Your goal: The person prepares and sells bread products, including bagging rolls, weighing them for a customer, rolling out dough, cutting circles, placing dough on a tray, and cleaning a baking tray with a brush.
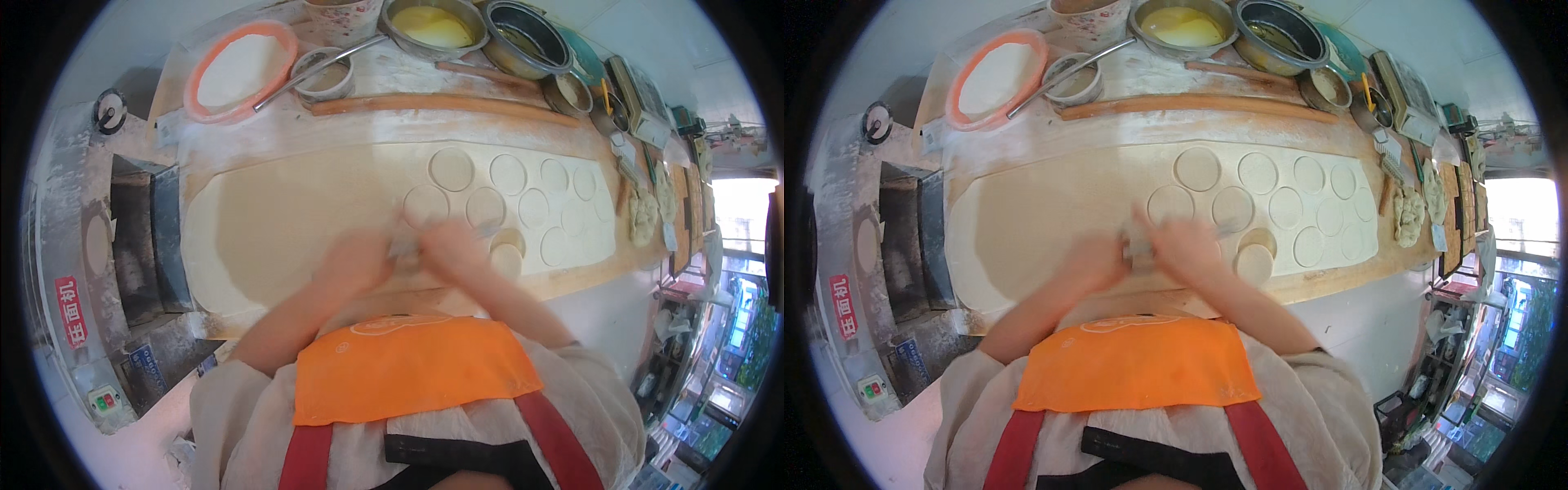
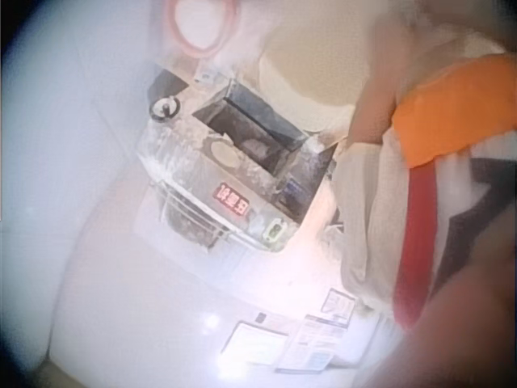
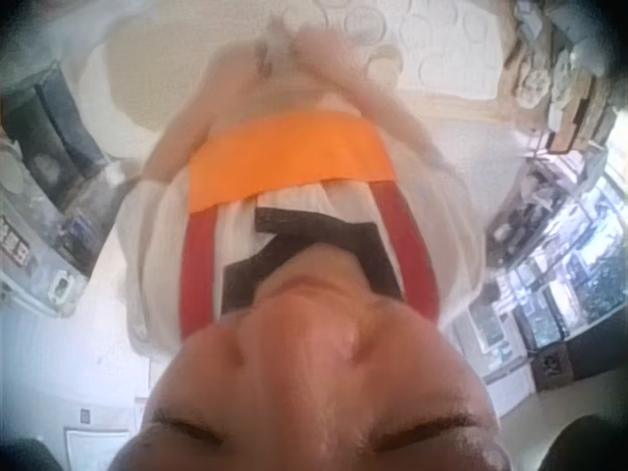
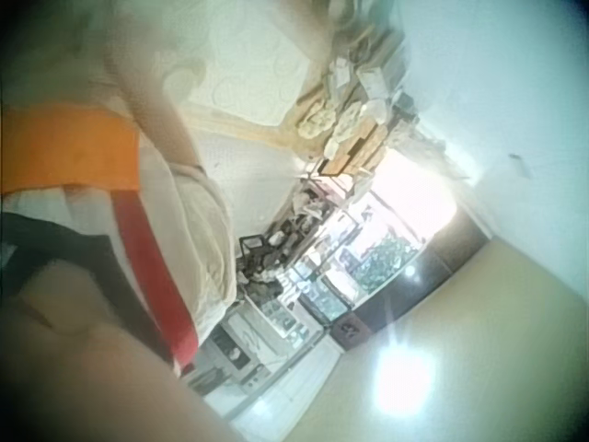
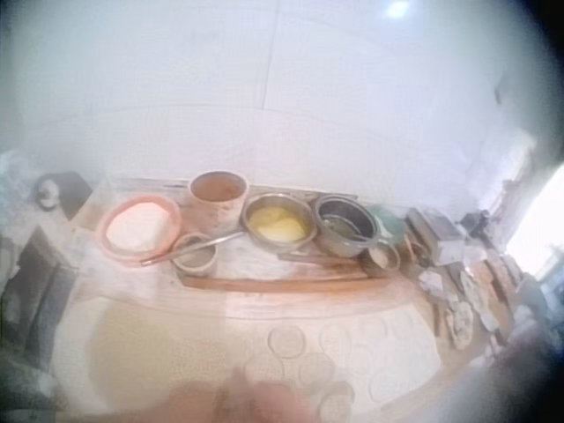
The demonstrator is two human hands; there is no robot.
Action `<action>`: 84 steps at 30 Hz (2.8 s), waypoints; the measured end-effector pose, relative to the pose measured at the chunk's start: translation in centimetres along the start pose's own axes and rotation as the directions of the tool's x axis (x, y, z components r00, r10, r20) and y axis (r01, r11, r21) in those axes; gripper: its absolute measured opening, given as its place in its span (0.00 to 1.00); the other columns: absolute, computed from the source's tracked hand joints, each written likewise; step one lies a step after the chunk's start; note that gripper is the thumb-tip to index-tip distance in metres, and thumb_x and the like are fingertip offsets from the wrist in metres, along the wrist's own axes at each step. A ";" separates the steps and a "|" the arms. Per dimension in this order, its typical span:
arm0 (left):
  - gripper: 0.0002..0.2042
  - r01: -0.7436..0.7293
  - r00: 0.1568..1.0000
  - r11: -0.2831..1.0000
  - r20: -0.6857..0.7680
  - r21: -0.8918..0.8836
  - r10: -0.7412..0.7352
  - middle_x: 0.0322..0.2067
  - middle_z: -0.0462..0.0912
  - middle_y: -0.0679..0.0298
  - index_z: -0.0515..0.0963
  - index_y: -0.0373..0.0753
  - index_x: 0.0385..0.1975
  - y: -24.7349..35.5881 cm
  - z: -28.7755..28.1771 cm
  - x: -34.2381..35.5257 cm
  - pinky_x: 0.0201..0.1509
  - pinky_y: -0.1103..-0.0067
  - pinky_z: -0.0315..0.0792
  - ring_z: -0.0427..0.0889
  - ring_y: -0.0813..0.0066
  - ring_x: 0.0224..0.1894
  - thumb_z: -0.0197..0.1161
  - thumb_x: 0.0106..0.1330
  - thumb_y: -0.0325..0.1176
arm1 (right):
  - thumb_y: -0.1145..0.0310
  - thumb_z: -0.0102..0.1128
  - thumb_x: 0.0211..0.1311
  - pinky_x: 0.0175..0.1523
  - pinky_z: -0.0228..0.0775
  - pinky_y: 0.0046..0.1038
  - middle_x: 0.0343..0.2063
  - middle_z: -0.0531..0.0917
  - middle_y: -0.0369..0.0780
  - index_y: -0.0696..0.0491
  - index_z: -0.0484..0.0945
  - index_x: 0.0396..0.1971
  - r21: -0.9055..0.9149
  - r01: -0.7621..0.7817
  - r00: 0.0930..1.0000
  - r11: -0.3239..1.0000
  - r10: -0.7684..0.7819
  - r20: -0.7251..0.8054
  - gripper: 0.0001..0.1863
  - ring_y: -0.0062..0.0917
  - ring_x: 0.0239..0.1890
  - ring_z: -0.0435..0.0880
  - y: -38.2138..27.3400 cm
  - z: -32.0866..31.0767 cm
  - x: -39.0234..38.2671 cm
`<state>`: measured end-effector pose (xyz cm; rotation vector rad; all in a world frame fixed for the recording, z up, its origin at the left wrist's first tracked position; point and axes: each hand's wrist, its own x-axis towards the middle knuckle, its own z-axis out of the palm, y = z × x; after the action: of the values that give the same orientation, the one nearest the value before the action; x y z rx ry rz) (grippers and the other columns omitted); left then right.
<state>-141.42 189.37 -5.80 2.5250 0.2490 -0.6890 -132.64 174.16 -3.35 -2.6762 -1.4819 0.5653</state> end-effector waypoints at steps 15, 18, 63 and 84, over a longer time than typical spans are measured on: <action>0.14 0.080 0.995 0.992 -0.053 -0.102 -0.086 0.37 0.83 0.49 0.82 0.37 0.35 -6.2 -8.7 5.6 0.46 0.65 0.75 0.82 0.55 0.43 0.63 0.52 0.38 | 0.67 0.60 0.48 0.37 0.74 0.41 0.31 0.84 0.46 0.43 0.71 0.58 -0.148 0.211 0.965 0.966 -0.230 -0.123 0.31 0.41 0.33 0.83 1.5 -3.5 14.1; 0.12 0.086 0.993 0.994 -0.073 -0.060 -0.090 0.30 0.83 0.50 0.82 0.36 0.28 -10.1 2.6 2.4 0.39 0.65 0.76 0.84 0.56 0.36 0.63 0.52 0.39 | 0.70 0.60 0.47 0.36 0.74 0.40 0.34 0.84 0.45 0.43 0.68 0.61 -0.032 0.022 0.977 0.999 -0.014 0.213 0.34 0.38 0.34 0.84 -4.6 2.3 9.6; 0.13 0.282 0.870 0.945 -0.371 -0.165 -0.324 0.27 0.83 0.49 0.81 0.35 0.33 -25.4 -1.8 0.0 0.37 0.62 0.75 0.83 0.52 0.32 0.60 0.54 0.38 | 0.68 0.58 0.48 0.37 0.73 0.39 0.32 0.83 0.45 0.39 0.69 0.59 -0.128 0.503 0.847 0.854 -0.517 -0.123 0.32 0.36 0.34 0.83 -14.9 2.8 26.7; 0.13 0.405 0.798 0.857 -0.334 -0.319 -0.502 0.32 0.83 0.48 0.83 0.36 0.34 -33.9 -13.2 -10.6 0.41 0.64 0.77 0.83 0.54 0.38 0.63 0.50 0.35 | 0.76 0.60 0.44 0.55 0.66 0.39 0.44 0.79 0.45 0.43 0.77 0.48 0.008 0.673 0.717 0.739 -0.650 -0.253 0.26 0.38 0.49 0.78 -28.5 -1.5 33.1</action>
<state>-154.95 224.73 -4.87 2.3622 1.0591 -0.2598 -139.40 217.25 -6.19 -1.8274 -2.0863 0.2416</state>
